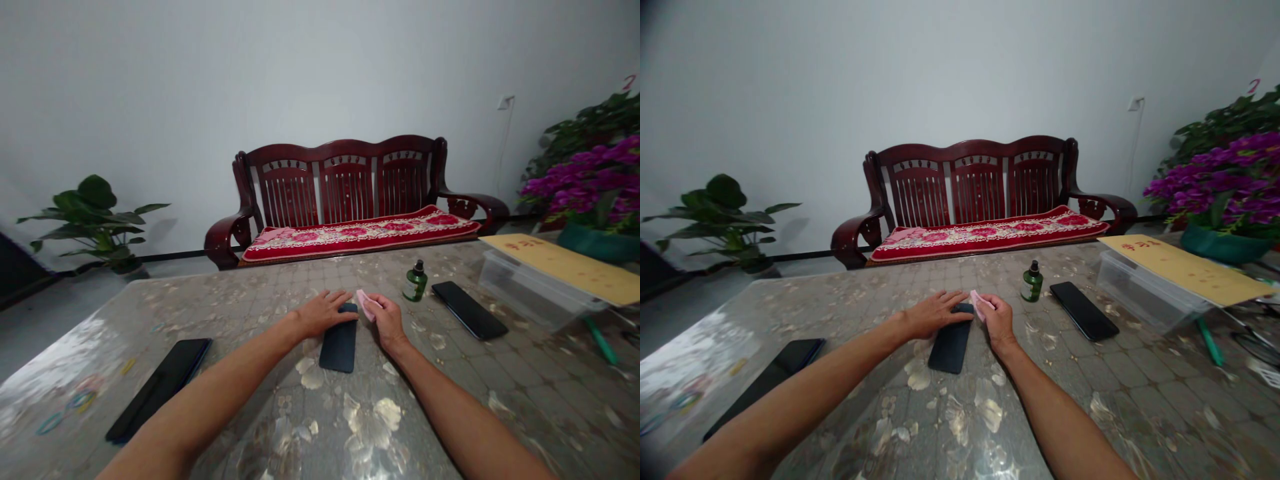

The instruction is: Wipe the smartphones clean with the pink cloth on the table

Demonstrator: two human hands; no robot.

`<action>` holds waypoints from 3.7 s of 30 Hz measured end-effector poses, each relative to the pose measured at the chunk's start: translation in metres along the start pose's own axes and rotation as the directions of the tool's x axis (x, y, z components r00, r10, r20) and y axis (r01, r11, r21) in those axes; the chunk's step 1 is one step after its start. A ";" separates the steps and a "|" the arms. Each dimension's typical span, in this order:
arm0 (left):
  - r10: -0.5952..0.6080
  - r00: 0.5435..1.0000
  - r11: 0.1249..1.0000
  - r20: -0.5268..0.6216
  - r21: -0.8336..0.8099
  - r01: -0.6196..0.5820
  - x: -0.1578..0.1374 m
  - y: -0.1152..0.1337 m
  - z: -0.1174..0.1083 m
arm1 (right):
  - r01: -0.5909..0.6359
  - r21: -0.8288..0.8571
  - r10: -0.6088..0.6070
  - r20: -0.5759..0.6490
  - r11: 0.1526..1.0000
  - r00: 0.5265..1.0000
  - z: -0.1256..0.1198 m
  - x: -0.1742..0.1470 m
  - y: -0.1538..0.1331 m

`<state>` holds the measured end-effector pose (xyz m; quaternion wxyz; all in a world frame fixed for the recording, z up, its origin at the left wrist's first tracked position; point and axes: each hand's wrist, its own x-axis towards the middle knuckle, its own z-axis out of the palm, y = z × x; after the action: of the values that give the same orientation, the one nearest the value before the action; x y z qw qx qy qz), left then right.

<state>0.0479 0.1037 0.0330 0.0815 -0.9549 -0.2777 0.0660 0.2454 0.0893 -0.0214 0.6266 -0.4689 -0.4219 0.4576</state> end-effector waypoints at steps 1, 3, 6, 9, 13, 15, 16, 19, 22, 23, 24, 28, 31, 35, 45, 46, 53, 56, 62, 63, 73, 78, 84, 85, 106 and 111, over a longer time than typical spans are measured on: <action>0.011 1.000 1.000 0.008 -0.007 -0.011 0.004 0.000 0.000 | 0.001 0.011 -0.001 0.000 1.000 1.000 0.000 0.001 0.001; 0.015 1.000 1.000 0.024 -0.020 -0.014 0.008 0.001 -0.002 | -0.007 0.021 0.007 0.011 1.000 1.000 0.001 0.002 0.002; -0.034 0.997 0.999 0.074 -0.027 0.036 0.007 -0.001 -0.007 | -0.029 0.021 0.028 0.028 0.999 0.999 0.001 0.003 0.003; -0.170 0.975 0.985 0.147 -0.003 0.172 -0.001 -0.008 -0.012 | -0.038 0.019 0.037 0.036 0.999 0.999 0.000 0.004 0.004; -0.360 0.905 0.923 0.227 -0.052 0.380 -0.018 -0.017 -0.015 | -0.051 0.016 0.050 0.042 0.999 0.998 -0.002 0.004 0.004; -0.419 0.868 0.882 0.266 -0.108 0.459 -0.027 -0.015 -0.014 | -0.036 -0.012 0.036 0.046 0.999 0.998 -0.002 0.003 0.004; -0.447 0.849 0.859 0.281 -0.131 0.496 -0.031 -0.011 -0.014 | -0.022 -0.037 0.024 0.052 0.999 0.998 -0.001 0.003 0.004; -0.559 0.793 0.770 0.239 -0.204 0.605 -0.042 0.011 -0.009 | 0.057 -0.159 -0.045 0.081 0.986 0.996 0.000 0.001 0.004; -0.653 0.744 0.697 0.142 -0.270 0.664 -0.052 0.035 -0.002 | 0.213 -0.339 -0.181 0.122 0.917 0.976 -0.001 -0.001 0.003; -0.654 0.747 0.693 0.120 -0.301 0.656 -0.056 0.041 0.001 | 0.270 -0.406 -0.229 0.148 0.873 0.962 -0.002 -0.002 0.002; -0.646 0.755 0.690 0.109 -0.339 0.639 -0.060 0.045 0.003 | 0.322 -0.472 -0.267 0.182 0.820 0.946 -0.003 -0.003 0.000; -0.642 0.764 0.635 0.069 -0.510 0.580 -0.076 0.048 0.016 | 0.457 -0.695 -0.291 0.352 0.555 0.890 -0.009 -0.008 -0.006; -0.657 0.753 0.597 0.020 -0.595 0.537 -0.083 0.045 0.026 | 0.488 -0.800 -0.238 0.428 0.348 0.872 -0.010 -0.012 -0.010; -0.675 0.737 0.565 -0.038 -0.669 0.483 -0.085 0.044 0.037 | 0.486 -0.857 -0.173 0.459 0.170 0.871 -0.003 -0.018 -0.013; -0.699 0.711 0.527 -0.082 -0.730 0.435 -0.087 0.044 0.044 | 0.612 -0.754 -0.094 0.609 0.239 0.787 0.013 -0.033 -0.016; -0.701 0.709 0.524 -0.078 -0.731 0.437 -0.087 0.044 0.044 | 0.582 -0.786 -0.095 0.576 0.209 0.812 0.011 -0.029 -0.016; -0.723 0.687 0.500 -0.077 -0.745 0.442 -0.083 0.043 0.043 | 0.479 -0.871 -0.105 0.469 0.110 0.877 0.011 -0.019 -0.015; -0.727 0.682 0.499 -0.086 -0.748 0.438 -0.083 0.043 0.044 | 0.579 -0.797 -0.083 0.574 0.175 0.815 0.022 -0.029 -0.016; -0.727 0.682 0.498 -0.079 -0.745 0.443 -0.083 0.043 0.043 | 0.587 -0.798 -0.007 0.592 0.139 0.806 0.022 -0.023 -0.026; -0.726 0.683 0.498 -0.080 -0.746 0.442 -0.083 0.043 0.043 | 0.560 -0.821 -0.003 0.563 0.111 0.826 0.020 -0.020 -0.027; -0.735 0.673 0.486 -0.082 -0.756 0.438 -0.082 0.044 0.043 | 0.622 -0.768 0.024 0.632 0.155 0.774 0.055 -0.025 -0.022; -0.733 0.676 0.479 -0.076 -0.764 0.433 -0.083 0.043 0.044 | 0.577 -0.815 0.005 0.578 0.050 0.816 0.042 -0.015 -0.026; -0.733 0.675 0.475 -0.080 -0.770 0.425 -0.083 0.042 0.045 | 0.550 -0.831 -0.020 0.550 0.081 0.835 0.050 -0.026 -0.024; -0.733 0.675 0.476 -0.081 -0.770 0.425 -0.083 0.042 0.045 | 0.577 -0.809 -0.016 0.579 0.114 0.815 0.055 -0.030 -0.023; -0.730 0.678 0.472 -0.086 -0.780 0.410 -0.083 0.041 0.050 | 0.733 -0.658 -0.008 0.743 0.175 0.669 0.053 -0.040 -0.025; -0.734 0.669 0.467 -0.114 -0.800 0.376 -0.084 0.041 0.052 | 0.647 -0.753 -0.043 0.647 0.118 0.761 0.045 -0.031 -0.027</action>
<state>-0.0099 0.0308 -0.0185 -0.2210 -0.7419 -0.5576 -0.2997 0.2001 0.0643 0.0109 0.1616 -0.5035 -0.8484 0.0246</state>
